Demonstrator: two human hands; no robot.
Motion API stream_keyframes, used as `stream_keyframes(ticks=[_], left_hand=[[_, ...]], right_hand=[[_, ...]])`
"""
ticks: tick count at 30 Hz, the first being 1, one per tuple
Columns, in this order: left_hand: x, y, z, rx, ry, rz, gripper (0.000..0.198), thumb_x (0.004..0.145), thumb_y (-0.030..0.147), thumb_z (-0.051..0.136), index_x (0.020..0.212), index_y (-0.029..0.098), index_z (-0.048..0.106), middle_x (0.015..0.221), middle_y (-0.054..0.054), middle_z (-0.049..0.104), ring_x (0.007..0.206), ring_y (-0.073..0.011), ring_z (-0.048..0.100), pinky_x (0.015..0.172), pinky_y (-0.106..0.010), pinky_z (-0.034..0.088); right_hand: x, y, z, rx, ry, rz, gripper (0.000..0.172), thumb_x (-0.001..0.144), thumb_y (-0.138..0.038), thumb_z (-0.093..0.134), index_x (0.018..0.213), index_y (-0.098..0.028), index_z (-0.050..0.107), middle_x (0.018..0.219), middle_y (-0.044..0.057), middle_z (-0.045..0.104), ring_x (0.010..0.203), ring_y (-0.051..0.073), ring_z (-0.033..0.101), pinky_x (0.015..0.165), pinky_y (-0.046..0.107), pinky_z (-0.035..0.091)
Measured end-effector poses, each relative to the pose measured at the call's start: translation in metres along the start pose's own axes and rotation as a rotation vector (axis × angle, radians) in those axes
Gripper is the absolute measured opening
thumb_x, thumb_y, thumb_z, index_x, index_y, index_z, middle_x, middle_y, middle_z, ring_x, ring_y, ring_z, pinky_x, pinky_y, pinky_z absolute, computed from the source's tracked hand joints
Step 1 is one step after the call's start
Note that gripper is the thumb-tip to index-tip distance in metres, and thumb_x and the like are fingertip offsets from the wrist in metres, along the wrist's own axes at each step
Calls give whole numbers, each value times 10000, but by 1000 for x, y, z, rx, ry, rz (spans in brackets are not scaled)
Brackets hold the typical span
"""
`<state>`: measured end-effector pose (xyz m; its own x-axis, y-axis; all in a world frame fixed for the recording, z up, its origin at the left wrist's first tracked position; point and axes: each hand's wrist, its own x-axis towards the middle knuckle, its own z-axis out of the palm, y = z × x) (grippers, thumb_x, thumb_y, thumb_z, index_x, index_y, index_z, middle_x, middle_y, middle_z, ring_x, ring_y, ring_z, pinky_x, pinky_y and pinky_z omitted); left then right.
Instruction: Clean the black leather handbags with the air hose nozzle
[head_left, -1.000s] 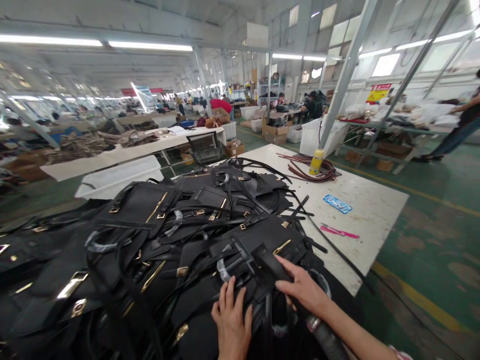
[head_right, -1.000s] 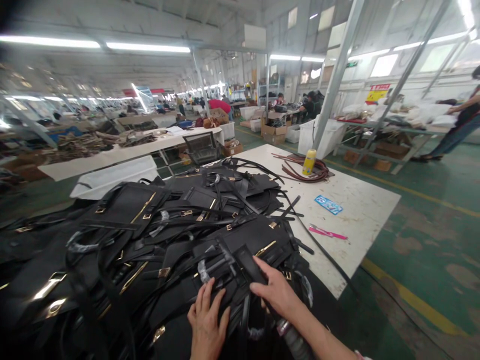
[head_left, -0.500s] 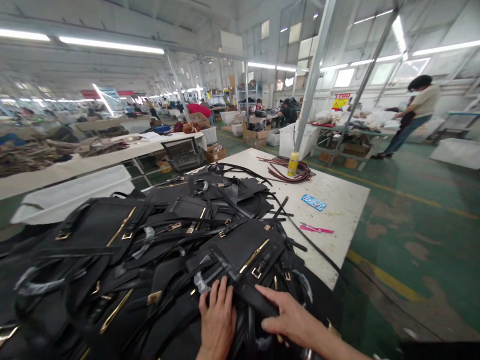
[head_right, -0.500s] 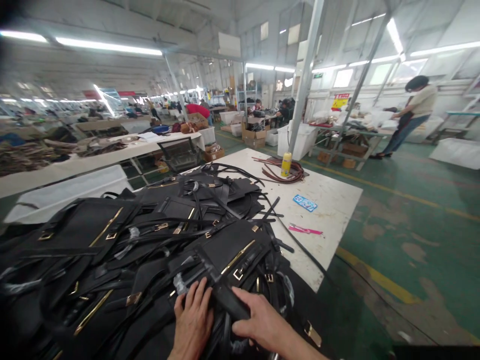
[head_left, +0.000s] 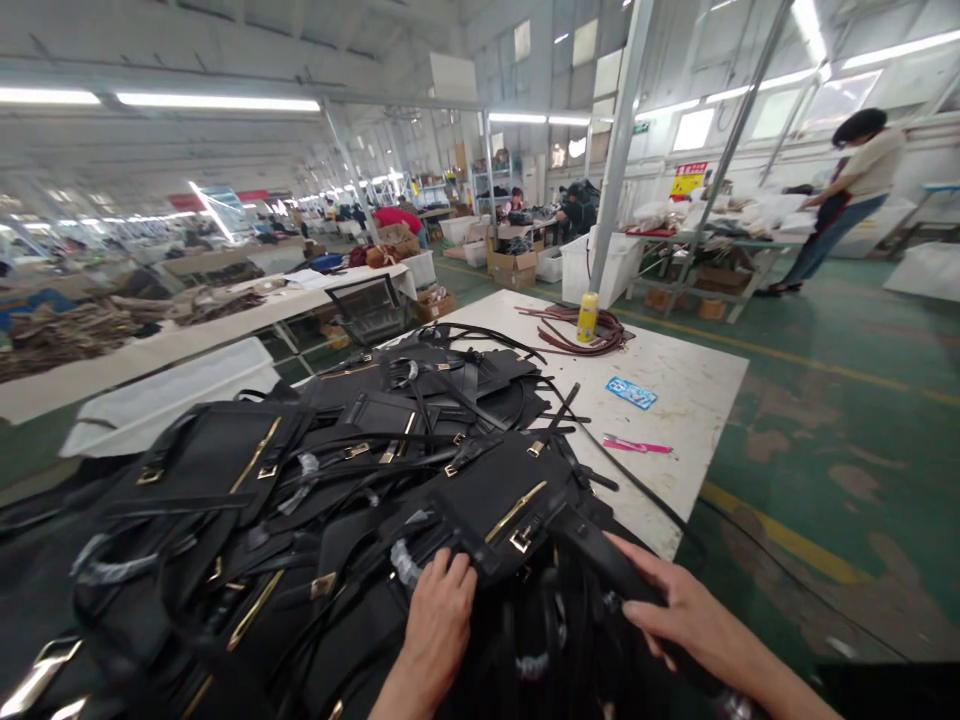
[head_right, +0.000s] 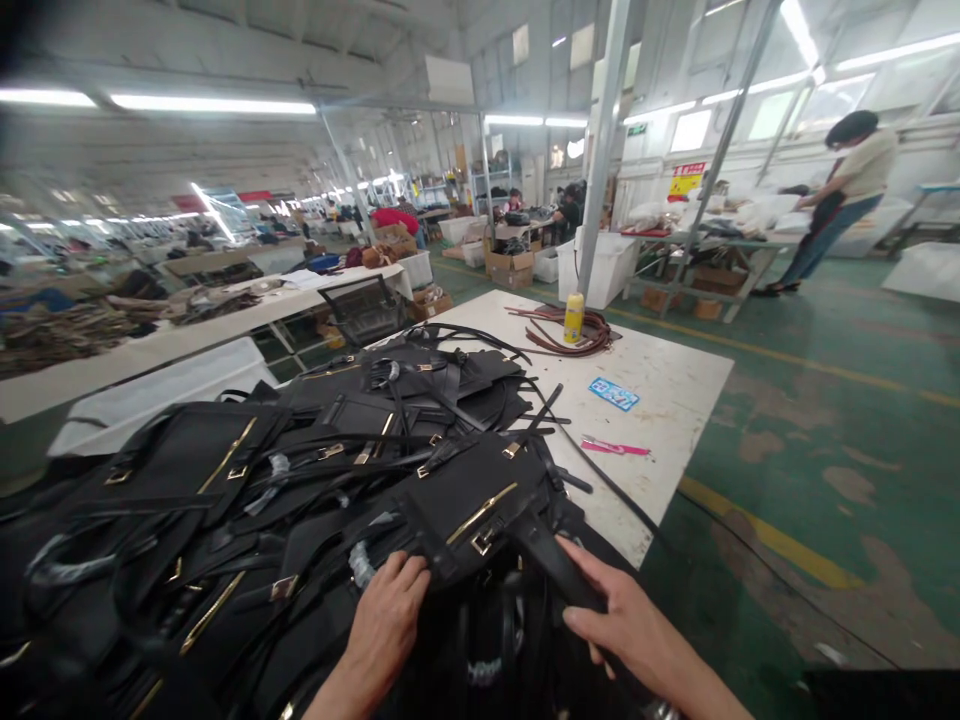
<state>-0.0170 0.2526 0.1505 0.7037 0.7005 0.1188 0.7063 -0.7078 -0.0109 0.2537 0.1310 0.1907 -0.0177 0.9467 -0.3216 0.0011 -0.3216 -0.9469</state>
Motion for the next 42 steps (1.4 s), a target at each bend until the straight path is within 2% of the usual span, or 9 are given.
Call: stream_keyframes(ticks=[4,8,11,16,23,26,33,38,42], left_hand=[[-28,16,11,-30,147,67,199,738,82,475,848,193,598,983,-16,598,957,-236,454,784,-354,414],[-54,27,38,-114,300,-34,232,782,107,435,902,218,599,1022,-8,605,992,-243,445,783,-363,396],[-61,30,47,-192,364,-110,230,793,116,437,912,231,598,1020,-6,613,970,-236,455,741,-356,405],[-61,28,47,-258,412,-55,193,764,88,474,860,203,597,968,-23,620,930,-220,456,740,-350,434],[-65,26,53,-285,393,-55,184,752,60,483,848,186,577,987,-37,604,965,-212,440,788,-370,443],[-66,25,57,-307,401,-55,202,748,51,479,863,189,573,1001,-40,597,972,-209,442,802,-380,440],[-65,24,58,-356,416,-72,167,741,70,492,823,185,581,975,-52,601,954,-208,452,801,-388,456],[-65,25,59,-361,417,-81,174,750,78,475,824,186,589,975,-59,606,964,-211,468,814,-410,455],[-65,25,58,-383,407,-84,174,750,80,478,832,186,588,982,-61,606,969,-210,472,825,-411,451]], right_hand=[[-15,-12,1,-37,-124,50,727,707,-165,533,1354,-248,212,604,-51,566,448,88,466,399,165,406],[-16,-11,9,-56,-322,91,705,678,-128,516,1325,-280,283,636,-54,587,423,63,452,377,128,375],[-7,-3,18,-102,-429,120,693,650,-109,515,1297,-285,340,655,-54,590,393,49,431,354,115,364],[17,1,38,-143,-524,143,667,632,-98,527,1261,-280,402,628,-62,583,379,47,439,367,119,386],[23,-7,25,-4,-415,68,686,693,-143,503,1328,-260,271,652,-40,604,401,68,481,377,141,412],[18,-8,16,-102,-531,151,667,655,-91,512,1279,-279,370,639,-57,593,379,46,454,368,116,391],[15,2,32,-295,-546,154,590,626,-127,575,1193,-261,483,654,-61,580,384,43,425,359,115,390],[5,14,28,-165,-517,148,674,634,-124,570,1268,-263,392,690,-52,595,396,36,413,378,114,375],[10,19,45,-81,-464,121,706,626,-98,532,1290,-262,359,670,-50,609,388,51,442,364,132,374]])
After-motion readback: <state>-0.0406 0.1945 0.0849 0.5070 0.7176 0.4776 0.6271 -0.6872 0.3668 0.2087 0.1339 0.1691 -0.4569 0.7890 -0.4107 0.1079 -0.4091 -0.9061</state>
